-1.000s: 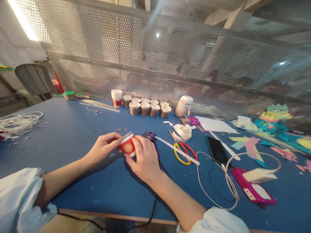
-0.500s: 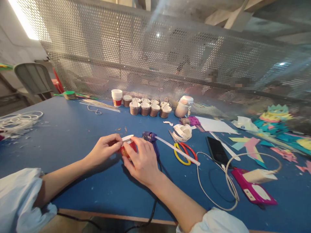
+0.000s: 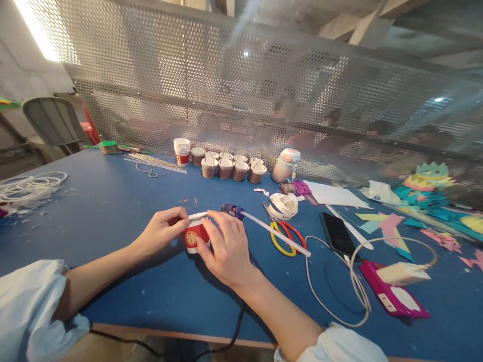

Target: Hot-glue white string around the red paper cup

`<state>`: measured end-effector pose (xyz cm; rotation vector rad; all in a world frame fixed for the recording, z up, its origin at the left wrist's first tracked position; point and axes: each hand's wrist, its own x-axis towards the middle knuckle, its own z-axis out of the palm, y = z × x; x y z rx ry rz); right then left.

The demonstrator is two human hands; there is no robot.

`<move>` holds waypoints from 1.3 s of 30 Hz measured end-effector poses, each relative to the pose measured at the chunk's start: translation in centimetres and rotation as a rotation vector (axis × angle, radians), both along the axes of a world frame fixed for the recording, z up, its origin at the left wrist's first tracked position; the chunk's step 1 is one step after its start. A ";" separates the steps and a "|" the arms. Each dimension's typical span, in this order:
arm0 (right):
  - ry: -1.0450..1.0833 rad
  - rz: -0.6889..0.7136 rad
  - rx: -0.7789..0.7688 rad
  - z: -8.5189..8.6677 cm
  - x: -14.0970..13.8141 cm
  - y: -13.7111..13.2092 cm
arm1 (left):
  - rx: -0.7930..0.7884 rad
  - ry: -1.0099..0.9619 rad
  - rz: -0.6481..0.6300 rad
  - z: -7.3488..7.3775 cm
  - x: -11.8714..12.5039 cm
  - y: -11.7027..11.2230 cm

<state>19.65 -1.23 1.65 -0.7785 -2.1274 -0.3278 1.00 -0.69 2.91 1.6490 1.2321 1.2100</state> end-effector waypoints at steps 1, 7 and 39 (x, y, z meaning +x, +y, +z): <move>0.006 0.004 0.000 0.0 0.0 0.0 | -0.007 0.002 0.009 0.0 0.0 0.0; 0.017 0.030 -0.008 0.1 -0.1 0.0 | -0.031 -0.008 0.022 -0.1 -0.1 0.1; -0.099 0.169 -0.018 -0.2 0.0 0.2 | -0.089 -0.062 0.033 -0.6 -0.6 1.1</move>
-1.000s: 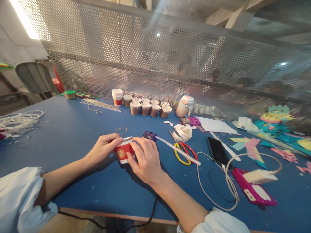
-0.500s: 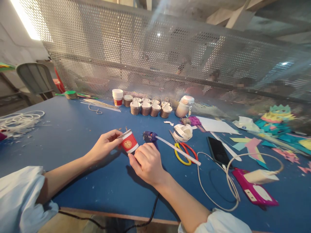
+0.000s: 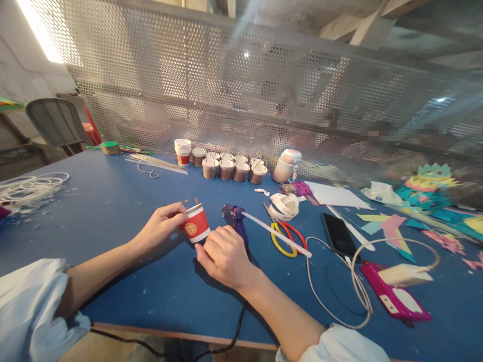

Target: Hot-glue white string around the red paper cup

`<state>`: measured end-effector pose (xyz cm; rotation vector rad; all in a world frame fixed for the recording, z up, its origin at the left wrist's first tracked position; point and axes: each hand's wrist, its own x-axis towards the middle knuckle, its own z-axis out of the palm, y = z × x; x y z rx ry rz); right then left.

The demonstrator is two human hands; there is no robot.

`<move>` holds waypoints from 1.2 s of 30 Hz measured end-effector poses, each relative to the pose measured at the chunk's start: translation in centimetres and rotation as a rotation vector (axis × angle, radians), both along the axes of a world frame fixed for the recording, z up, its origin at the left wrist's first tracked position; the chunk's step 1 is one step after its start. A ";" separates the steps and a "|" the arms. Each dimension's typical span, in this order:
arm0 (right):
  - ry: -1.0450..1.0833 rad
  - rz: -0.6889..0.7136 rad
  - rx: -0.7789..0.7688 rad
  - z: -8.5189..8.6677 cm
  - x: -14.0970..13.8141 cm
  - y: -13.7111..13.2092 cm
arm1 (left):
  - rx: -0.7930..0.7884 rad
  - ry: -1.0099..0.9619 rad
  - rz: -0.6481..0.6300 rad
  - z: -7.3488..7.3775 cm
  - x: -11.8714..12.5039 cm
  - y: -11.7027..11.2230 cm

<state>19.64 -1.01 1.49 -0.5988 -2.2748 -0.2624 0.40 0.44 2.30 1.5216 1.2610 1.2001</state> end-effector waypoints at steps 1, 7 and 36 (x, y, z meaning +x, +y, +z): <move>-0.001 0.001 0.002 0.0 0.0 0.0 | 0.006 0.012 -0.002 -0.1 0.0 0.0; -0.015 0.004 -0.008 -0.3 0.0 0.1 | 0.018 0.031 -0.025 0.0 0.4 -0.1; -0.232 -0.078 -0.339 2.4 3.3 0.6 | 0.009 -0.140 0.071 -0.6 -0.4 0.9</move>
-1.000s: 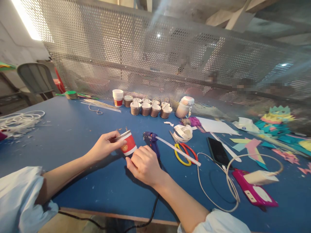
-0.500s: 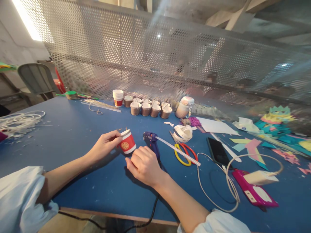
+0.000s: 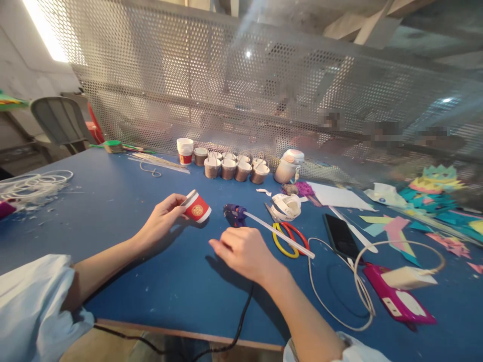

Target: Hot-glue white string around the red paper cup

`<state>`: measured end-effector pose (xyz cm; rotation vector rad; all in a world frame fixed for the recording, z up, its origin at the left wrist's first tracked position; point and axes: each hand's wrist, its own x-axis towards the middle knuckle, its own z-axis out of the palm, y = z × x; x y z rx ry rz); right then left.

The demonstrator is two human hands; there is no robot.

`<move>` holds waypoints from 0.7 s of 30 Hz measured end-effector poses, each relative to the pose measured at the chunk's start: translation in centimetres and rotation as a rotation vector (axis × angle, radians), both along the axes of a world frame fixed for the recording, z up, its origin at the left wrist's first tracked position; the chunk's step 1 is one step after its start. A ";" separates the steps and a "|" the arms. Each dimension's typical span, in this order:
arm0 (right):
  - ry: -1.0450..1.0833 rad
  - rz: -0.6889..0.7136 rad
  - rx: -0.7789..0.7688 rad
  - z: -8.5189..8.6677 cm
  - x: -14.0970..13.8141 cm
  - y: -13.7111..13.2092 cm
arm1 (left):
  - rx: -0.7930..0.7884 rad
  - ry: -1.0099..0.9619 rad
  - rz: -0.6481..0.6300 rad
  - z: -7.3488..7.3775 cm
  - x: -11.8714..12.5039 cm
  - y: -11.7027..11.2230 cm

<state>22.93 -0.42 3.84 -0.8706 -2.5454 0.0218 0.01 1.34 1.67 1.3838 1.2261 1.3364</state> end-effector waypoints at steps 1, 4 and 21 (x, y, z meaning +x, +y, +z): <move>-0.052 -0.114 -0.082 0.5 0.9 0.2 | 0.001 -0.006 0.017 -0.1 0.0 0.1; -0.227 -0.458 -0.300 1.4 3.7 1.3 | -0.020 -0.037 0.040 -0.3 0.0 0.3; 0.285 -0.624 -0.478 -4.1 0.3 5.2 | -0.027 0.068 -0.045 -0.7 0.0 0.3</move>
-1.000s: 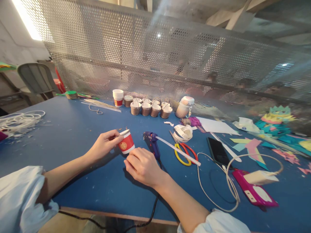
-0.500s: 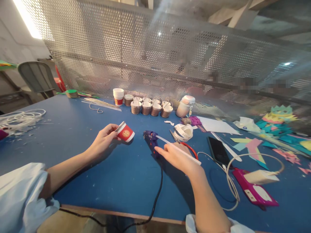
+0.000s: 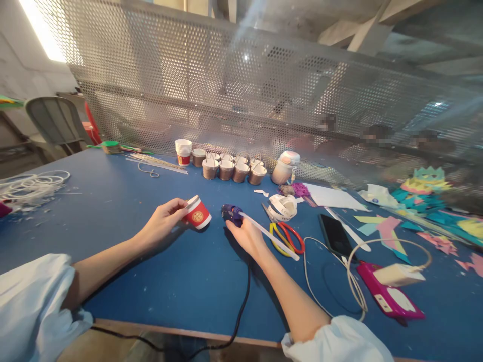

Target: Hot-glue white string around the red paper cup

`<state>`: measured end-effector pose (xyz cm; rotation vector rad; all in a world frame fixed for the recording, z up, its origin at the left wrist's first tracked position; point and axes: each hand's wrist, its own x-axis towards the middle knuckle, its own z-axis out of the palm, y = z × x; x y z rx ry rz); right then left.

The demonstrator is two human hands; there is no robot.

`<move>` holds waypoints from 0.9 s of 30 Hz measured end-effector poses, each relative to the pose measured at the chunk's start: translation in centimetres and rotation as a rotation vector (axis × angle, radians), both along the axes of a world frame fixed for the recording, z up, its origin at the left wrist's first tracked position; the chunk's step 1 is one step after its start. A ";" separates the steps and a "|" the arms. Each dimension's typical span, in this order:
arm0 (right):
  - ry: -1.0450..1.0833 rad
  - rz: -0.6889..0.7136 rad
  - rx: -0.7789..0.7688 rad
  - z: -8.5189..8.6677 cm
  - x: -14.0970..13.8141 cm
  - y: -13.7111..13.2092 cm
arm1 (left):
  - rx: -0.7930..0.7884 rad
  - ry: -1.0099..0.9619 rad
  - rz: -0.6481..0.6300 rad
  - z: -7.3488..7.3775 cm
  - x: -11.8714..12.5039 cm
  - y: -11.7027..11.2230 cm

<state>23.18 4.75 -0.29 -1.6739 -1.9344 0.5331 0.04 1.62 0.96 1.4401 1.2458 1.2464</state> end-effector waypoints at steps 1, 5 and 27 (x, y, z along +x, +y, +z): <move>0.009 -0.011 -0.012 -0.1 0.0 0.0 | 0.004 0.015 0.004 0.0 0.0 0.0; 0.062 -0.013 0.027 -0.2 0.2 0.1 | 0.023 0.032 0.003 -0.2 -0.2 0.2; 0.179 -0.059 0.168 -0.7 -0.1 0.1 | 0.393 0.470 0.125 -0.5 -1.6 1.3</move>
